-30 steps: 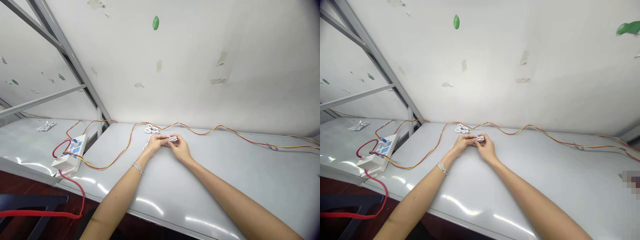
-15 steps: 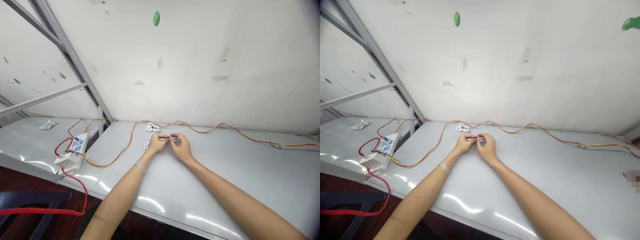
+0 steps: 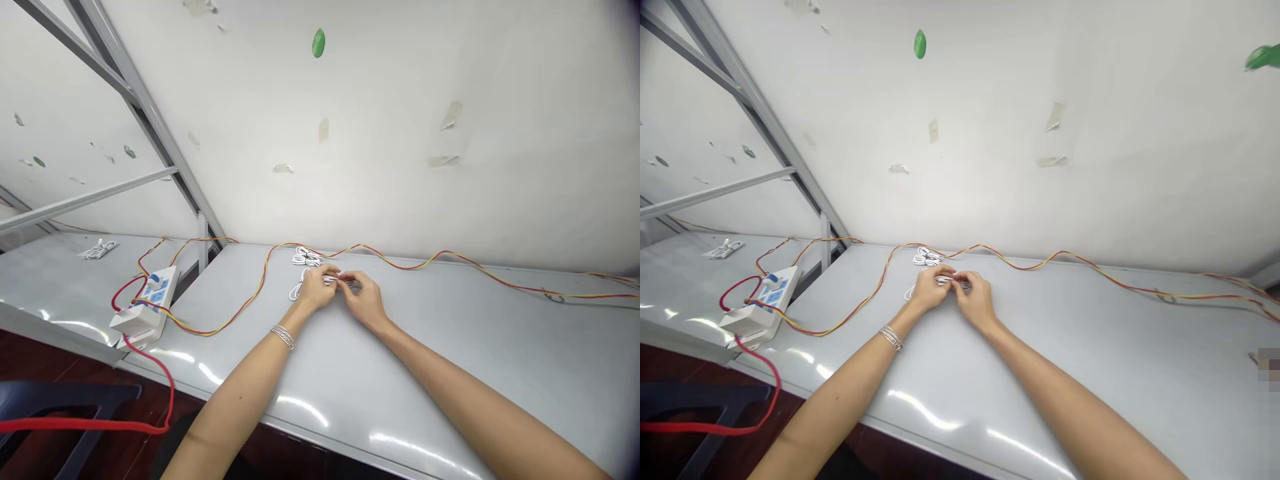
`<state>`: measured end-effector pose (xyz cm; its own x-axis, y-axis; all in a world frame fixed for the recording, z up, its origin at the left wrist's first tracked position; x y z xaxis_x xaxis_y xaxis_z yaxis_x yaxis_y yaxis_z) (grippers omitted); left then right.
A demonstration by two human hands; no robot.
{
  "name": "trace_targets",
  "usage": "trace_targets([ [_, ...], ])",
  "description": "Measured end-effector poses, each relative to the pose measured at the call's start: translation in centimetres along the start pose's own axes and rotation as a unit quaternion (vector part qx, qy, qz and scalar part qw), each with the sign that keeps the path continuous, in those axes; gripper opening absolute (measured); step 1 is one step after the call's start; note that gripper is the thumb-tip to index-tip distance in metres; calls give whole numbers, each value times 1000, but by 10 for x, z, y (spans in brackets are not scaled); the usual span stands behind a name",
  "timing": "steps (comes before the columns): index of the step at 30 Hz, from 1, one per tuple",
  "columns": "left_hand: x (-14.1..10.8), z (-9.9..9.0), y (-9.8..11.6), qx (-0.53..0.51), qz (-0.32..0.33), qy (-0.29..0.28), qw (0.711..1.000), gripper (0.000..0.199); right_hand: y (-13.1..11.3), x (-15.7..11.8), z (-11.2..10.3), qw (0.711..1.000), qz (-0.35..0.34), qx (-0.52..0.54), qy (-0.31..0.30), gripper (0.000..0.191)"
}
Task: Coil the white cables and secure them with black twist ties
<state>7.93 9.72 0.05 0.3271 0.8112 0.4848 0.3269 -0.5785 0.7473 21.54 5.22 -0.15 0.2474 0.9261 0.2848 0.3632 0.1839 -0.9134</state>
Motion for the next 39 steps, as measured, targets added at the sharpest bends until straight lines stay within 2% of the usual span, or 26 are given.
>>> trace_targets([
  [6, 0, -1, 7, -21, 19, 7, 1000, 23, 1, 0, -1, 1000, 1, -1, 1, 16],
  [12, -1, 4, 18, -26, 58, -6, 998, 19, 13, 5, -7, 998, 38, 15, 38, 20],
  [16, -2, 7, 17, -35, 50, 1, 998, 19, 20, 8, -7, 997, 69, 31, 34, 22],
  [22, -5, 3, 8, -37, -28, 30, 998, 23, 23, 9, -8, 996, 73, 29, 46, 21],
  [25, -11, 12, -2, -62, -121, -16, 991, 22, 23, 9, -8, 995, 80, 29, 45, 21],
  [27, -18, 25, -8, -132, -193, -54, 971, 31, 22, 8, -9, 996, 74, 24, 48, 21],
  [29, -22, 32, -11, -197, -241, -53, 949, 34, 19, 7, -9, 997, 58, 15, 52, 21],
  [36, -23, 33, -7, -275, -267, 9, 923, 14, 11, 5, -8, 998, 29, 7, 50, 18],
  [39, -24, 34, -4, -309, -275, 21, 910, 13, 8, 5, -8, 999, 17, -3, 45, 16],
])
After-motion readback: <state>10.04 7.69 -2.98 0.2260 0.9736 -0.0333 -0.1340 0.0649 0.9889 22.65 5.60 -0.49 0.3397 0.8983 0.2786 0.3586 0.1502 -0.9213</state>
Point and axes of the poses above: each hand's wrist, its own x-axis towards the middle knuckle, its own z-axis out of the palm, y = z × x, the point moved 8 cm from there along x, towards the middle knuckle, and after that the axes turned 14 degrees about z, right-handed, at the moved point
